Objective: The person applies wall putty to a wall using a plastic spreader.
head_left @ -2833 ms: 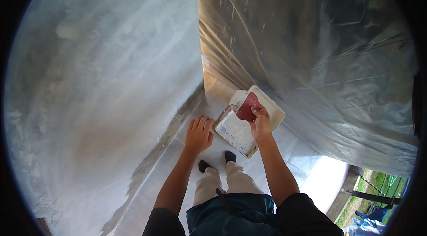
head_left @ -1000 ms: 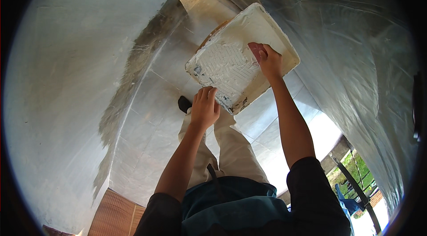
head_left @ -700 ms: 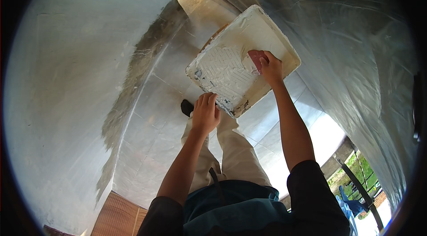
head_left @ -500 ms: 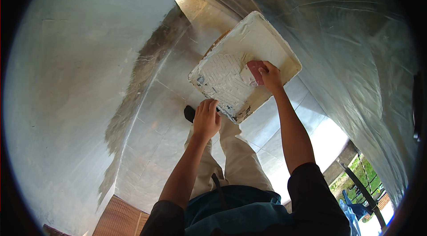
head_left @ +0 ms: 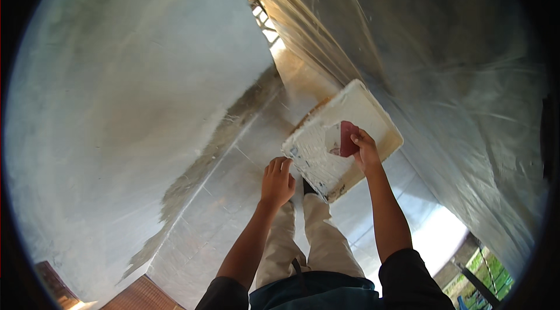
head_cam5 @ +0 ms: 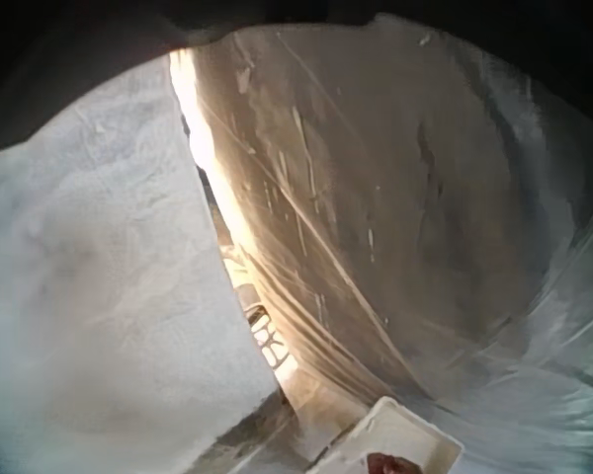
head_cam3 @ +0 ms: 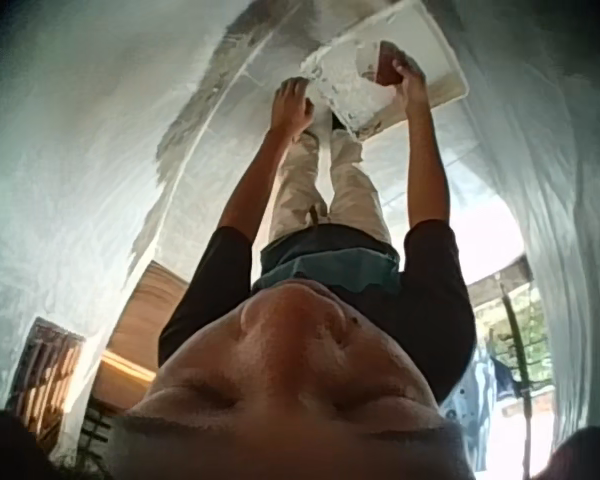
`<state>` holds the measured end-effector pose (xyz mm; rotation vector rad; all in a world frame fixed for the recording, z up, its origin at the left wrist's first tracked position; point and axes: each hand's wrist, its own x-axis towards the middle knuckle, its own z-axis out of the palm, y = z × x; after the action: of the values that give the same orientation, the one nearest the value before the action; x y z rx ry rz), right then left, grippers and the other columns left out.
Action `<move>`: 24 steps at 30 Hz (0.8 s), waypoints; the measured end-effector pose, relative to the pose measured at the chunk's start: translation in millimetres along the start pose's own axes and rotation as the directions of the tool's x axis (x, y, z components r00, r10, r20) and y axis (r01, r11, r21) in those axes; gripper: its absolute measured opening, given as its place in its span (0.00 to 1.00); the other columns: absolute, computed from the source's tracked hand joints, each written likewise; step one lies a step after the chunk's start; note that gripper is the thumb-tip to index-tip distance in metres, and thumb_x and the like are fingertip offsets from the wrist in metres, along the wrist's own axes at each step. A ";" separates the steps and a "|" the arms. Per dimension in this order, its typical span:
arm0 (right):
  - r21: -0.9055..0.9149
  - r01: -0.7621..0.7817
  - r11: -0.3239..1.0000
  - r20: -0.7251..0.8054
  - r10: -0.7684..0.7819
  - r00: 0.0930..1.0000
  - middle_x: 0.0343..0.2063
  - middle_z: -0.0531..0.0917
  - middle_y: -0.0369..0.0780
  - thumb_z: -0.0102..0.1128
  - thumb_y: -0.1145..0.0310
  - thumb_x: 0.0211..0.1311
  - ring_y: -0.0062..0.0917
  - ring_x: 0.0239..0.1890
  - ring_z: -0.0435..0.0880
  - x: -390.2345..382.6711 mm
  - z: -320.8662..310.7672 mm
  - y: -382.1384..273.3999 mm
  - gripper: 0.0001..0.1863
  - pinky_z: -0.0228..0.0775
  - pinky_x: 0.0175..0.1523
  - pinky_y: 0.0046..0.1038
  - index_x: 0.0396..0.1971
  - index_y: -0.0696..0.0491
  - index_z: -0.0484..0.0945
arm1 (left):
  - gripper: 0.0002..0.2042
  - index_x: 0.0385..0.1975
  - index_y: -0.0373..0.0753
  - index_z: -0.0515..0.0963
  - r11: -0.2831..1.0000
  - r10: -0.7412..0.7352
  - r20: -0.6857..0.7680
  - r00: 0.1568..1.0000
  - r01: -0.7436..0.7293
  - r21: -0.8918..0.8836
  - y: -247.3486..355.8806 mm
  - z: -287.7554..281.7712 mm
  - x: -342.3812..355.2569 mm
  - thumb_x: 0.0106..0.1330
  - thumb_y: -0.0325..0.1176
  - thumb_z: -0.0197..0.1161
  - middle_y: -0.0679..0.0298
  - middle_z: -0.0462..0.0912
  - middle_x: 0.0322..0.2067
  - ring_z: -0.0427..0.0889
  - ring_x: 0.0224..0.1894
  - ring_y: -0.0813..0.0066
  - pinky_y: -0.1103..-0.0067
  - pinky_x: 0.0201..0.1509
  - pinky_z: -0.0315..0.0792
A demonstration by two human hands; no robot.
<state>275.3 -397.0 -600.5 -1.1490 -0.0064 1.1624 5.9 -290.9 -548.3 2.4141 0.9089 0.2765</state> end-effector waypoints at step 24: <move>0.360 0.224 0.906 0.639 -0.414 0.648 0.49 0.80 0.38 0.49 0.83 0.65 0.21 0.52 0.79 -71.7 407.4 -201.6 0.18 0.72 0.61 0.28 0.54 0.59 0.71 | 0.22 0.49 0.37 0.72 0.865 0.397 -0.655 0.643 -0.022 0.502 31.3 -415.0 42.4 0.49 0.21 0.58 0.54 0.73 0.49 0.70 0.59 0.51 0.62 0.60 0.65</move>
<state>166.4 -150.6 -227.4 -0.3854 -0.6256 1.1711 -96.9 -110.3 -185.3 2.8815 1.0958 1.3872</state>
